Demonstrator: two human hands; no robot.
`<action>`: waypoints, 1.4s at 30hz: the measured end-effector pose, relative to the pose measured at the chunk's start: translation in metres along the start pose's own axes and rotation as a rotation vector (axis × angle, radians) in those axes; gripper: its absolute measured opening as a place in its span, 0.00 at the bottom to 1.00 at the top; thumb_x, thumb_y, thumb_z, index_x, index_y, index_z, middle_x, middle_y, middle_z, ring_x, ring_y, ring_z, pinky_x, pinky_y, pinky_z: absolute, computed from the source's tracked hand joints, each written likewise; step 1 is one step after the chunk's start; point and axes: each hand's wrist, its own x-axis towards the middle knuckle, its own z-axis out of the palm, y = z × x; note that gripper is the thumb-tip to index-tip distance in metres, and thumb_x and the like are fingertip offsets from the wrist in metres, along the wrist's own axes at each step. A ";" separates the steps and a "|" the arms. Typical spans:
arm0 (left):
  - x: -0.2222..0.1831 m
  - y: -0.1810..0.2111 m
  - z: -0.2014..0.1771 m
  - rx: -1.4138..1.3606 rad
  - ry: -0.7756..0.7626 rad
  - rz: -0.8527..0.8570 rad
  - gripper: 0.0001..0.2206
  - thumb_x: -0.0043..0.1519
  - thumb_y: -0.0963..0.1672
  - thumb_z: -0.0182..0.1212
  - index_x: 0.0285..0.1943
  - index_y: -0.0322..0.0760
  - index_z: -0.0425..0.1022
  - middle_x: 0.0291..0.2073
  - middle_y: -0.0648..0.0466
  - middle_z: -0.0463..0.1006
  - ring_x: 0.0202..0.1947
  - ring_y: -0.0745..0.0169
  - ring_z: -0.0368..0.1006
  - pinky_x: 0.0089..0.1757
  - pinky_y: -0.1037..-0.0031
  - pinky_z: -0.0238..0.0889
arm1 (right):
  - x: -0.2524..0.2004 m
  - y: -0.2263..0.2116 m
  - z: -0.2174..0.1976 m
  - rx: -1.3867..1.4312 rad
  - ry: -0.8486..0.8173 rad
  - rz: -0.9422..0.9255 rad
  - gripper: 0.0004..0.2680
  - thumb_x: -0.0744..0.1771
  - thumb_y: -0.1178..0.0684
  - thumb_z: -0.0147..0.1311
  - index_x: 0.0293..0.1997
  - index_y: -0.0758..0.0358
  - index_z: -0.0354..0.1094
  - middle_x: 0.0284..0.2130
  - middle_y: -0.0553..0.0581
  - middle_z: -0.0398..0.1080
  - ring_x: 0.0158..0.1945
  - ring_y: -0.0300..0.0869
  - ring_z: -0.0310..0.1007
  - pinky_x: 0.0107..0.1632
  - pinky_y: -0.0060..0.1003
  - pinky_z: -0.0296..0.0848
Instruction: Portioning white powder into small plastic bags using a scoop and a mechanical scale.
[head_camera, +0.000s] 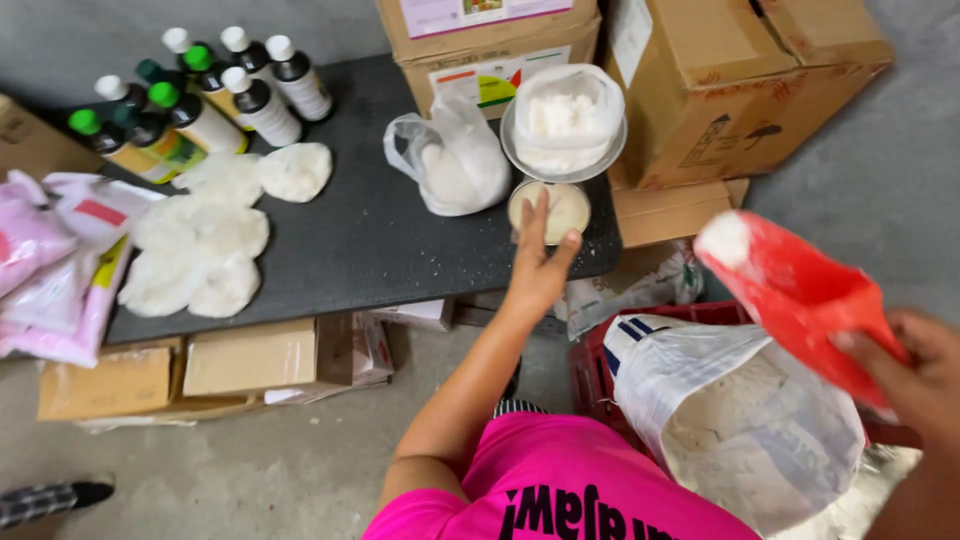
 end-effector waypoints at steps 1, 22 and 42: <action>0.012 0.000 -0.007 -0.017 -0.015 -0.009 0.35 0.66 0.47 0.62 0.81 0.35 0.50 0.79 0.25 0.42 0.81 0.36 0.35 0.70 0.61 0.35 | 0.008 -0.037 0.008 -0.014 0.011 0.016 0.10 0.69 0.52 0.63 0.43 0.72 0.73 0.24 0.60 0.75 0.24 0.38 0.73 0.31 0.36 0.70; 0.151 -0.049 -0.052 -0.095 -0.304 -0.199 0.30 0.66 0.50 0.61 0.78 0.45 0.58 0.78 0.25 0.36 0.79 0.36 0.38 0.67 0.63 0.49 | 0.229 -0.312 0.212 -1.202 -0.131 -0.613 0.12 0.64 0.43 0.60 0.47 0.53 0.79 0.31 0.64 0.78 0.37 0.59 0.79 0.38 0.52 0.74; 0.121 -0.035 -0.096 -0.405 -0.092 -0.196 0.30 0.70 0.47 0.57 0.81 0.40 0.51 0.81 0.34 0.43 0.81 0.44 0.38 0.68 0.63 0.46 | 0.142 -0.312 0.174 -0.728 0.148 -0.504 0.08 0.67 0.53 0.67 0.39 0.69 0.75 0.26 0.65 0.73 0.28 0.53 0.72 0.32 0.46 0.70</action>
